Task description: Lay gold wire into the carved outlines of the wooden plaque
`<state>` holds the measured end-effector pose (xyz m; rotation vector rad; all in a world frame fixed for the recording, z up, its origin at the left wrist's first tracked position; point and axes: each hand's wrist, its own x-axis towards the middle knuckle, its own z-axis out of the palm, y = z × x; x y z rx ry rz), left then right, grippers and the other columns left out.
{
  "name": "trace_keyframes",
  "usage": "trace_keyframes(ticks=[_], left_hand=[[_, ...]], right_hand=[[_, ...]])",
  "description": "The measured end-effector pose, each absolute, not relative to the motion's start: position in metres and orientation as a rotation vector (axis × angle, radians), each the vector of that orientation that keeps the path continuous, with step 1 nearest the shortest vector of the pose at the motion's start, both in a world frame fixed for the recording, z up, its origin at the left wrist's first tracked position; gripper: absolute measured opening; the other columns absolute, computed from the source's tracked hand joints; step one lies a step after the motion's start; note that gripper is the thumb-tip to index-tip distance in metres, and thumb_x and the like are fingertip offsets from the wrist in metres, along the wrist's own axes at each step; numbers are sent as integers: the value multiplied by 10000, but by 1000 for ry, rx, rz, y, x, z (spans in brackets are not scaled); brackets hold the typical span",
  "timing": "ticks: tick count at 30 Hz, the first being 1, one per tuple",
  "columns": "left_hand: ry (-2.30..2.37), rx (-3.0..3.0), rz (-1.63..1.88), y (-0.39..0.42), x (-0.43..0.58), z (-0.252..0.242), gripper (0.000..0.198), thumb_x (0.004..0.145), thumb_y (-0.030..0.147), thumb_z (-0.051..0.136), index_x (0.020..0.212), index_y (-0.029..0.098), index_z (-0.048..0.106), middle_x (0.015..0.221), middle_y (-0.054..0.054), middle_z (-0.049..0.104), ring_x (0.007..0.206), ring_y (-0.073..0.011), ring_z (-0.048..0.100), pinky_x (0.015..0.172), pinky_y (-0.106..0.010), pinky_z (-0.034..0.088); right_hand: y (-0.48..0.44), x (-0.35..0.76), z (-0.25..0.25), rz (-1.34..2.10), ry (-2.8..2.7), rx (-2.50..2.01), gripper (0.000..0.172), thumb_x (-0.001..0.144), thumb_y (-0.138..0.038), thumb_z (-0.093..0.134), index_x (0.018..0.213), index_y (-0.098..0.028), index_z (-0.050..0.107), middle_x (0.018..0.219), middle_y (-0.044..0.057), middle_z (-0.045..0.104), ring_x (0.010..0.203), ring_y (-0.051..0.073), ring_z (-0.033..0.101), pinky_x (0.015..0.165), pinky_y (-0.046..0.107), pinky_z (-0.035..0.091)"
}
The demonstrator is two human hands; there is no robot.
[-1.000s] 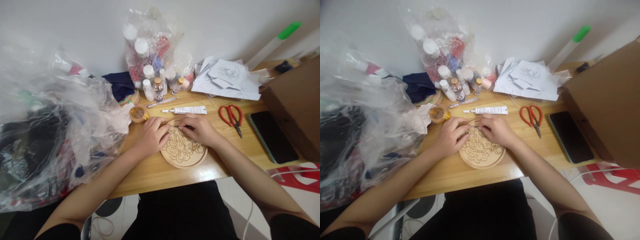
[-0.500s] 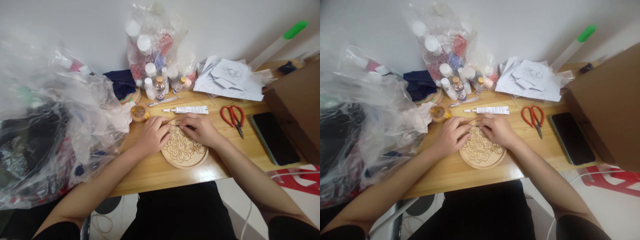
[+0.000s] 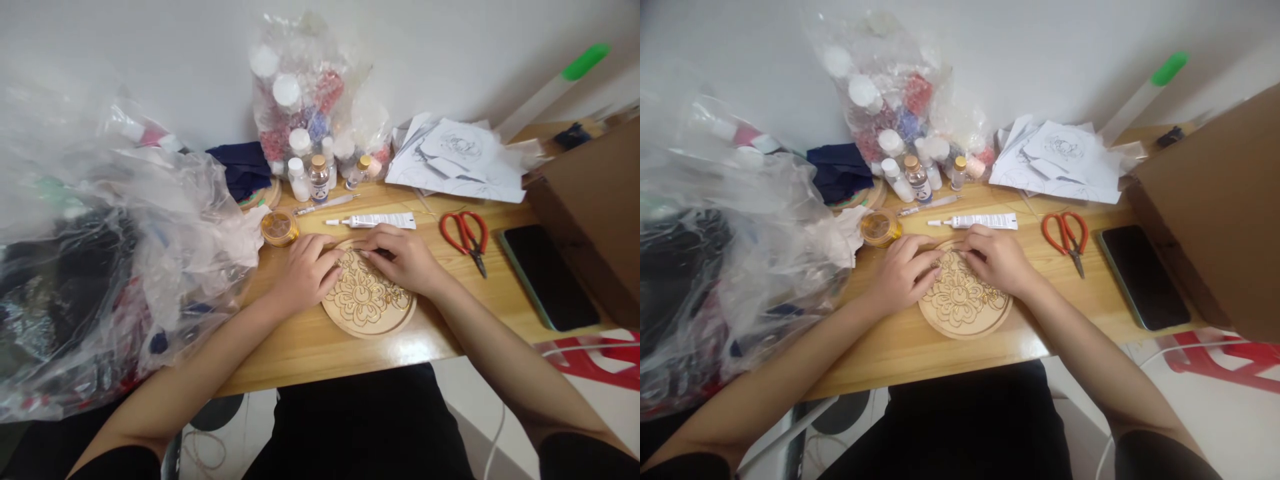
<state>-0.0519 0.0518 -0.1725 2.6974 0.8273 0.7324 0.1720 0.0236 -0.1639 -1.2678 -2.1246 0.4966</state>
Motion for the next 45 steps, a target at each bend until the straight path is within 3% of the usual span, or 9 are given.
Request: trace_keyframes(ticks=[35, 45], left_hand=[[825, 2710, 726, 52, -52, -173, 215, 905, 233, 533, 1060, 136, 648, 1100, -127, 583, 1015, -260, 527, 872, -432, 468], [807, 2699, 747, 52, -52, -174, 228, 911, 233, 523, 1061, 123, 654, 1110, -138, 585, 1016, -266, 525, 866, -436, 464]], right_hand=[[24, 171, -158, 491, -2269, -1334, 155, 866, -154, 507, 767, -162, 626, 829, 72, 644, 756, 180, 608, 658, 289, 450], [24, 176, -161, 522, -2146, -1258, 82, 847, -155, 561, 797, -162, 625, 812, 68, 639, 730, 172, 607, 656, 289, 470]])
